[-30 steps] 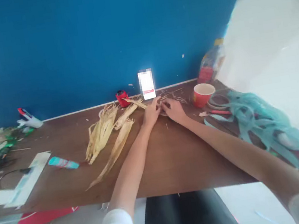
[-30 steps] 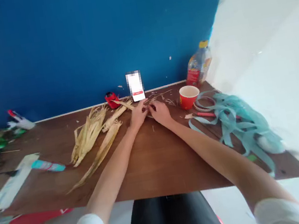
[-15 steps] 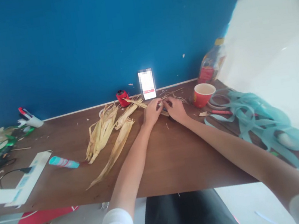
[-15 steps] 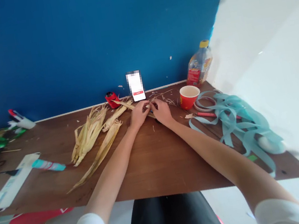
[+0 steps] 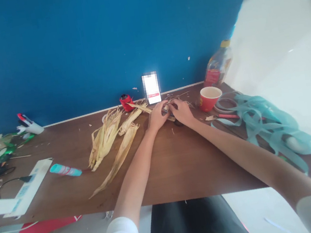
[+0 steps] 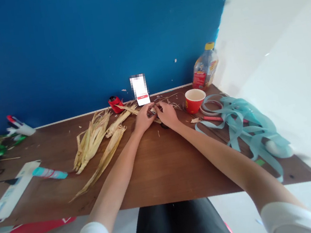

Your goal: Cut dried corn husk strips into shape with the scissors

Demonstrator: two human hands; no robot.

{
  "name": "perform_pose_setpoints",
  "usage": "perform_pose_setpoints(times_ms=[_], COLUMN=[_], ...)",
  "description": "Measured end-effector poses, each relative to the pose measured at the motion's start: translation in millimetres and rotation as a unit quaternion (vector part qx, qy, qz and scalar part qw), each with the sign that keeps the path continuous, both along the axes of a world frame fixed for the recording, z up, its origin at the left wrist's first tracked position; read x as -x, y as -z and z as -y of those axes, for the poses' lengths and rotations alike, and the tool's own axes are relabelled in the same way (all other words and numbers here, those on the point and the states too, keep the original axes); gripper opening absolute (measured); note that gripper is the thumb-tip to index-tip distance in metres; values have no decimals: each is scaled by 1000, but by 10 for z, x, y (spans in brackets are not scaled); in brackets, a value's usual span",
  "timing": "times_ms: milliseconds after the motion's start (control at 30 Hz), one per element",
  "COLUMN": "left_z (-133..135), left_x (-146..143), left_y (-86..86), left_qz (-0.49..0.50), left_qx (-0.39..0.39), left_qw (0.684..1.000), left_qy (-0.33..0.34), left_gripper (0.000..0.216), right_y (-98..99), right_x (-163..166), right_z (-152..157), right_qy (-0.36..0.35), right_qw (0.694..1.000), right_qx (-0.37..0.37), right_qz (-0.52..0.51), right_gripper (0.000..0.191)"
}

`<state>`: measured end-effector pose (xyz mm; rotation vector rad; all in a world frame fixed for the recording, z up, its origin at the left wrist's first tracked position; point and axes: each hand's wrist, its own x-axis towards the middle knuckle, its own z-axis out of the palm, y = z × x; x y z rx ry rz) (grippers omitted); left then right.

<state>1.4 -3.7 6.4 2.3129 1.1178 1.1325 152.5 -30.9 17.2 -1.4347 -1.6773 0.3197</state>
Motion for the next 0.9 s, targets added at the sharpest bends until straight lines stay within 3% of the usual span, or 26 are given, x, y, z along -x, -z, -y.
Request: perform_pose_setpoints(times_ms=[100,167,233,300,400,533,633,700,733,900], left_z=[-3,-12,-26,-39,-46,-41,-50,-68,-79,-119], left_x=[-3,-4,-6,-6,-3,0,1,5,9,35], left_y=[-2,3,10,15,9,-9,-3,17,31,85], left_qz=[-29,-48,-48,-38,-35,-40,-35,-27,-20,11], left_qx=[-8,-7,3,17,38,50,46,47,47,36], left_qw=[1000,999,998,998,998,998,998,998,999,999], left_qy=[-1,14,32,38,27,17,20,21,20,9], left_gripper=[38,26,25,31,32,32,32,36,38,45], right_y=[-230,-430,-633,-806,-951,-861,-636,-488,-433,-431], right_x=[-64,-147,-247,-336,-404,-450,-544,-627,-665,-705], right_z=[1,32,96,178,273,230,89,-4,-40,-40], right_qy=[13,2,-66,-133,-127,-42,38,64,71,52], right_qw=[994,970,908,821,784,801,856,901,910,889], right_qx=[49,132,267,410,441,441,395,320,305,312], right_qz=[93,203,315,374,418,403,332,284,272,331], right_gripper=[26,22,12,6,12,23,17,22,24,26])
